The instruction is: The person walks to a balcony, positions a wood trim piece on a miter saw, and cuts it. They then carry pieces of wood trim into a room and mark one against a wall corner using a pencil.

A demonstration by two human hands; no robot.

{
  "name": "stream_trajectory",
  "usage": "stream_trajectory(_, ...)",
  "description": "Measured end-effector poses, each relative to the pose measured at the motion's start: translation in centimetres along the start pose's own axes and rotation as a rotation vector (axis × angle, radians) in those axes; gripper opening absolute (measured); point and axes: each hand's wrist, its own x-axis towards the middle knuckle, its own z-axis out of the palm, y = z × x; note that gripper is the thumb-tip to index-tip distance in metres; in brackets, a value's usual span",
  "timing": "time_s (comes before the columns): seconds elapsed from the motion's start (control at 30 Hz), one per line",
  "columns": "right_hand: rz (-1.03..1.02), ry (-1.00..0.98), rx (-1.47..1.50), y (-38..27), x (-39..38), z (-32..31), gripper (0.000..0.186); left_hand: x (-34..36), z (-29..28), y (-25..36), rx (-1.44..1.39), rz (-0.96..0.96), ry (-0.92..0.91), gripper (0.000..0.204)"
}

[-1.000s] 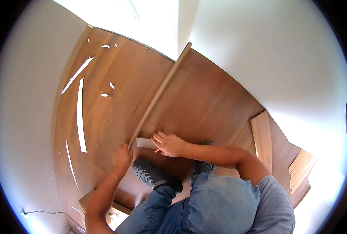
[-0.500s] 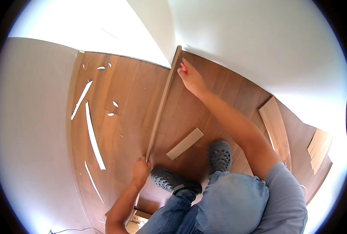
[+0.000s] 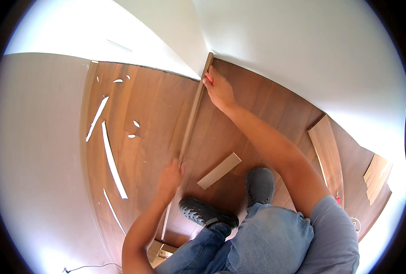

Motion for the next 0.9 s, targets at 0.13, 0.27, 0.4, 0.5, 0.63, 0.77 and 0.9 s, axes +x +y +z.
stream_trajectory(0.13,0.116,0.020,0.195,-0.3,0.2,-0.6,0.042,8.7,-3.0,5.9,-0.023,0.036,0.092,0.035)
stream_trajectory(0.27,0.241,0.025,0.222,-0.2,0.8,-0.5,0.054,15.6,-5.0,10.1,0.015,0.073,0.226,0.034)
stream_trajectory(0.4,0.285,-0.069,0.176,-0.8,1.2,-1.3,0.059,19.0,-4.0,11.0,-0.020,0.022,0.287,0.035)
stream_trajectory(0.5,0.184,-0.028,0.226,1.0,1.0,-1.7,0.054,19.0,-3.4,11.9,-0.019,0.006,0.296,0.035)
stream_trajectory(0.63,0.184,-0.111,0.484,3.3,0.5,-3.2,0.044,19.1,-3.6,11.8,0.009,-0.028,0.287,0.035)
stream_trajectory(0.77,0.064,-0.078,0.737,4.8,0.3,-5.0,0.041,19.1,-3.4,12.0,-0.041,-0.001,0.319,0.034)
stream_trajectory(0.9,0.150,-0.254,0.572,4.8,0.9,-7.0,0.046,19.0,-3.2,12.0,-0.041,-0.029,0.326,0.033)
